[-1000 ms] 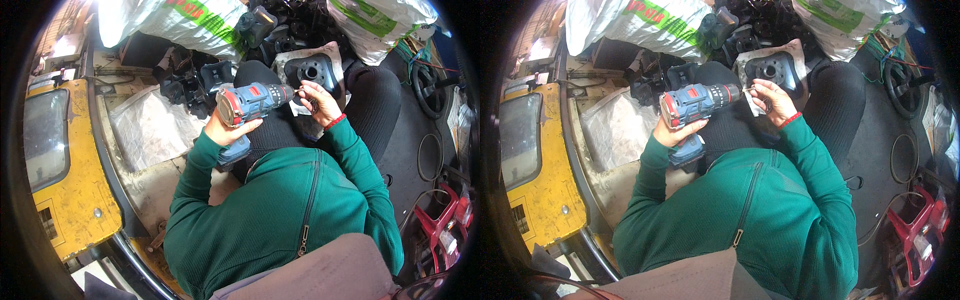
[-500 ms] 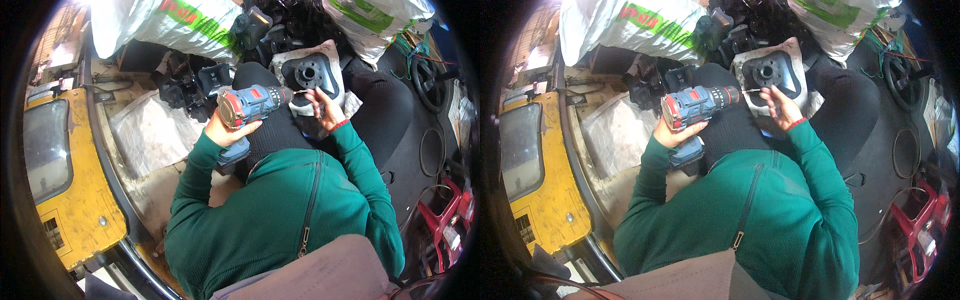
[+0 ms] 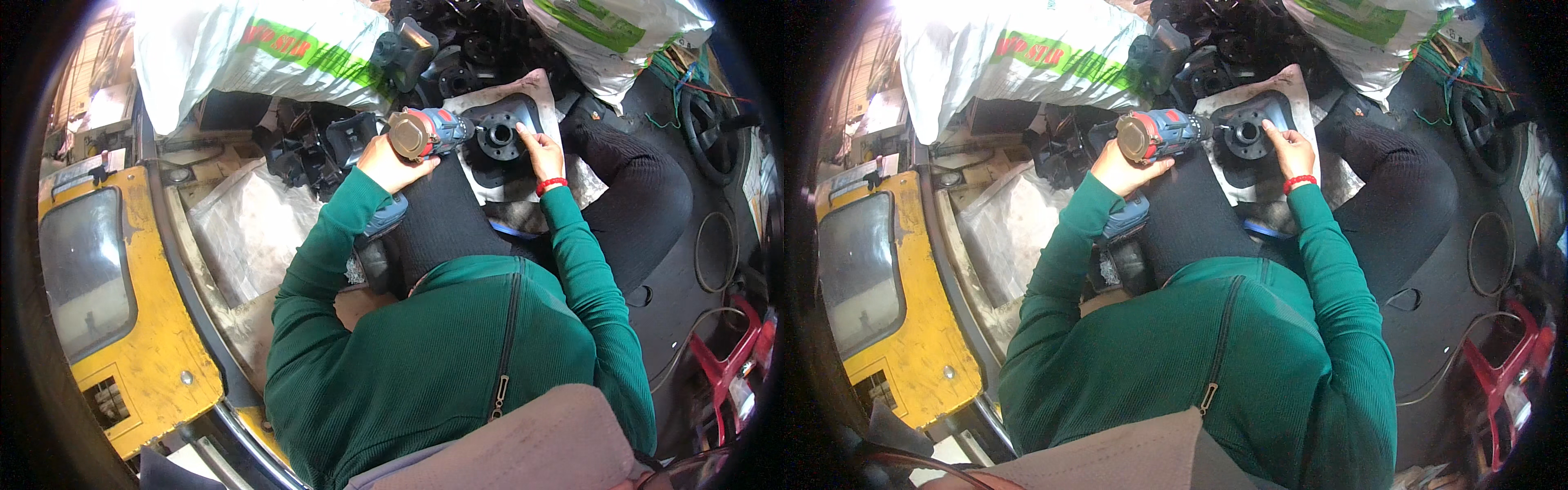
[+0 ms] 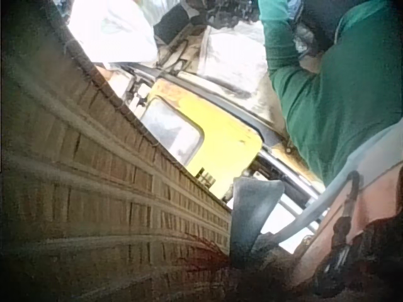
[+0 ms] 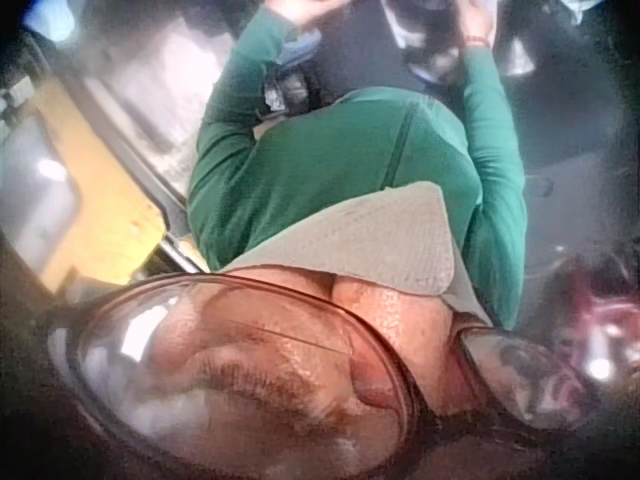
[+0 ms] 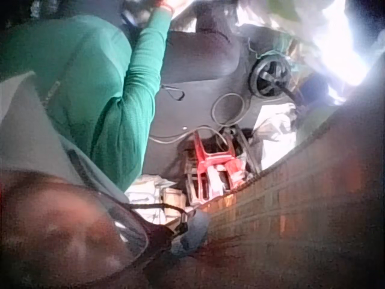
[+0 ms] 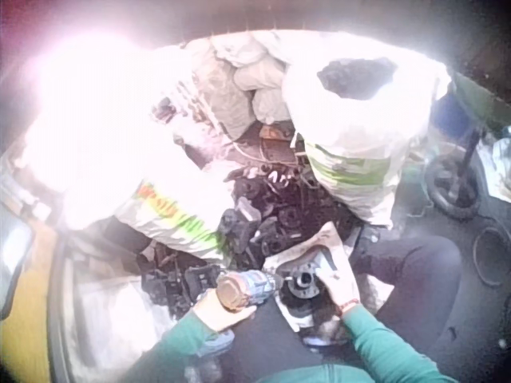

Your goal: The person sits on the floor and uses a cordless drill to fasten screws into black plastic parts. They repeatedly pick up parts, align them, and drive screws with the drill, then place the finished units aside.

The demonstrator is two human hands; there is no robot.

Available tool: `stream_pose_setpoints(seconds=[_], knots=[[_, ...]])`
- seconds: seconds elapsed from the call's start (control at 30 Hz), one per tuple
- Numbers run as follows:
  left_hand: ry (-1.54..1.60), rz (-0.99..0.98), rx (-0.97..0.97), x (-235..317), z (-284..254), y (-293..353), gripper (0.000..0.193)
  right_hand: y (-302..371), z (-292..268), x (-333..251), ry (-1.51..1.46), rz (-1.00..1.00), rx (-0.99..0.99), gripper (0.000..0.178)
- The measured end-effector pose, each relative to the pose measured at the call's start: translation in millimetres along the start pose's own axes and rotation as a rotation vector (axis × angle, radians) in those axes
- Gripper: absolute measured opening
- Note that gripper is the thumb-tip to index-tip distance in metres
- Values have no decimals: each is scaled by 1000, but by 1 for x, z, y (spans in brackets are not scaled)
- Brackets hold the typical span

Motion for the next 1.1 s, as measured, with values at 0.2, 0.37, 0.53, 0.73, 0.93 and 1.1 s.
stream_pose_setpoints(seconds=[0.2,0.37,0.53,0.73,0.93,1.1], knots=[[-80,-6,-62,-4,10,-18,50,-8,12,8,-80,-100,9,41],[-98,53,-72,17,-1,-15,49,1,6,-19,-148,-206,-9,36],[-104,145,-4,27,-13,-13,42,14,6,-35,-304,-202,34,33],[-83,5,-59,17,-3,-22,44,18,14,-23,-275,-111,86,35],[14,-84,-46,-3,5,-32,42,21,15,-23,-213,-86,122,36],[40,-211,-87,-1,4,-37,43,22,17,-26,-211,-77,145,37]])
Point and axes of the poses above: each hand's wrist, its own y-axis away from the middle knuckle, its own z-axis out of the palm, x = y × z, the point moved 3 cm from there along -y, towards the middle knuckle, and after that the axes turned 10 degrees about y, right-handed, at the moved point
